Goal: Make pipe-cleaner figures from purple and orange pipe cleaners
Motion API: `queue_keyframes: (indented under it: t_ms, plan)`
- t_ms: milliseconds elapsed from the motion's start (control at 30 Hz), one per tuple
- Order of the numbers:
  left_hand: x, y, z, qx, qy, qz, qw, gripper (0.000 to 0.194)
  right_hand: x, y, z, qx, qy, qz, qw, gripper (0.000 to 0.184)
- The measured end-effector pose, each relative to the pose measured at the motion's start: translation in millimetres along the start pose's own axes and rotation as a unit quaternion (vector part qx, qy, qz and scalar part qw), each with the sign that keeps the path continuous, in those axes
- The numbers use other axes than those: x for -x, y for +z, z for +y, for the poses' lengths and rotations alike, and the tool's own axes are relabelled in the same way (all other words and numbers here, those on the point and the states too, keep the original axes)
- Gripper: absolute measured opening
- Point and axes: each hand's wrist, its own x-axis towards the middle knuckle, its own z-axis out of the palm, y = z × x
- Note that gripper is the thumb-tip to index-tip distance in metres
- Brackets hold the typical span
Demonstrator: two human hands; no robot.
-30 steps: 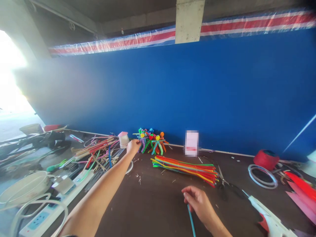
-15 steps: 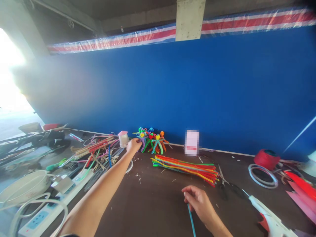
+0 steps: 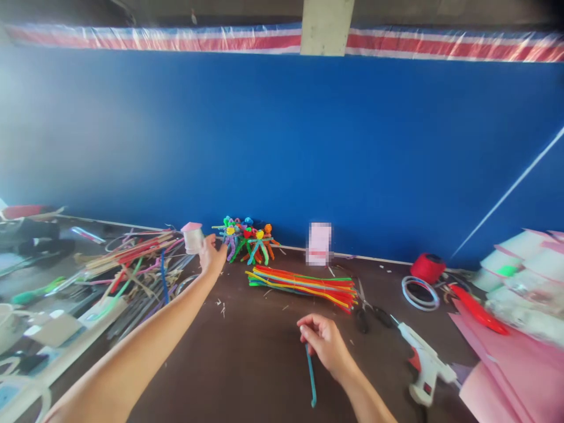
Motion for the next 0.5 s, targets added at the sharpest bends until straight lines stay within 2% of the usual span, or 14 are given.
queue_keyframes:
  t_ms: [67, 167, 233, 267, 367, 433, 500]
  plan:
    - [10.8, 1.8, 3.5, 0.035, 0.02, 0.018, 0.999, 0.047, 1.0, 0.2, -1.1, 0.001, -0.001, 0.0, 1.0, 0.026]
    - [37.9, 5.1, 11.2, 0.082, 0.062, -0.014, 0.995, 0.04, 2.0, 0.9, -1.4, 0.003, -0.002, 0.001, 1.0, 0.023]
    - [63.9, 5.4, 17.4, 0.108, 0.097, -0.063, 0.987, 0.032, 2.4, 0.7, -1.7, 0.013, -0.007, 0.005, 1.0, 0.022]
    - [78.4, 4.7, 20.5, 0.126, 0.124, -0.11, 0.978, 0.031, 2.6, 0.1, -2.0, 0.026, -0.018, 0.013, 0.999, 0.021]
    - [120.4, -0.4, 30.0, 0.116, 0.188, -0.208, 0.953, 0.025, 3.2, -3.7, -3.2, 0.108, -0.089, 0.075, 0.987, 0.019]
    - [141.3, -3.9, 37.0, 0.098, 0.237, -0.25, 0.934, 0.024, 3.8, -6.5, -3.4, 0.189, -0.132, 0.116, 0.966, 0.016]
    - [153.5, -5.2, 44.7, 0.09, 0.3, -0.256, 0.915, 0.025, 5.0, -8.2, -2.8, 0.272, -0.142, 0.131, 0.943, 0.014]
